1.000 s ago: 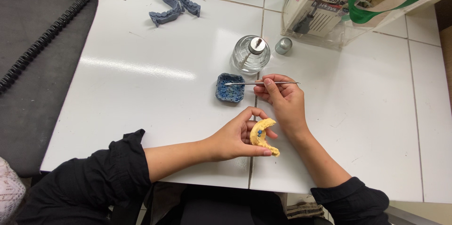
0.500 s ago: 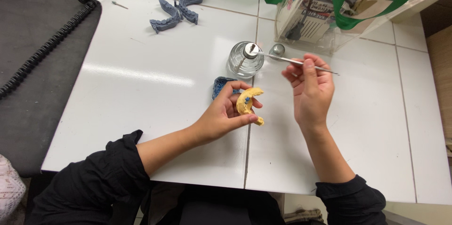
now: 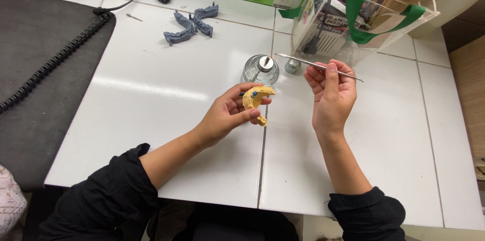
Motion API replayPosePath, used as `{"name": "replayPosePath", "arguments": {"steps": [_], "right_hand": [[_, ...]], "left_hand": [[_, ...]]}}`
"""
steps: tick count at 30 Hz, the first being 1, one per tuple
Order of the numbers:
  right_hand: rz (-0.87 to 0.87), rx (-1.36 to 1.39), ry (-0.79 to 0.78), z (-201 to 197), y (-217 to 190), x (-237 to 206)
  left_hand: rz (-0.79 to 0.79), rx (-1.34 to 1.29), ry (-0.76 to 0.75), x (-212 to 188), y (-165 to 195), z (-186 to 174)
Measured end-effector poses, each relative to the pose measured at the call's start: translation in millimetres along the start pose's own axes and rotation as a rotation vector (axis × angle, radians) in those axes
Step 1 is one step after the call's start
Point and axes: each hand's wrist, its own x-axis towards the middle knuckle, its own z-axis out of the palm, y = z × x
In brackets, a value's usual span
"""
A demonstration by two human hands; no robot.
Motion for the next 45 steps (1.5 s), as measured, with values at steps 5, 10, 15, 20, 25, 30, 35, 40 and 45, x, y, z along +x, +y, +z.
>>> {"name": "replayPosePath", "arguments": {"steps": [5, 10, 15, 20, 25, 30, 35, 40, 45], "right_hand": [[-0.005, -0.047, -0.013, 0, 2, -4], [-0.018, -0.063, -0.016, -1, 4, -4], [-0.012, -0.092, -0.02, 0, 3, -4], [0.007, -0.038, -0.029, -3, -10, -7], [-0.008, -0.03, -0.036, -7, -30, -17], [-0.038, -0.035, -0.086, -6, -35, -27], [-0.183, -0.112, -0.149, -5, -32, -40], [-0.266, -0.18, -0.151, -6, -32, -46], [-0.275, -0.228, -0.191, -5, -29, -51]], "left_hand": [[-0.029, -0.001, 0.027, 1, 3, -4], [-0.05, -0.097, 0.049, 1, 1, -3], [-0.078, -0.153, 0.036, 2, -2, -3], [-0.089, -0.175, -0.001, 0, -9, -2], [-0.12, -0.147, -0.037, -2, -13, 0], [-0.15, -0.083, -0.024, -5, -13, 5], [-0.172, -0.055, -0.024, -6, -12, 7], [-0.181, -0.057, -0.024, -7, -12, 7], [-0.182, -0.048, -0.025, -8, -14, 7]]}}
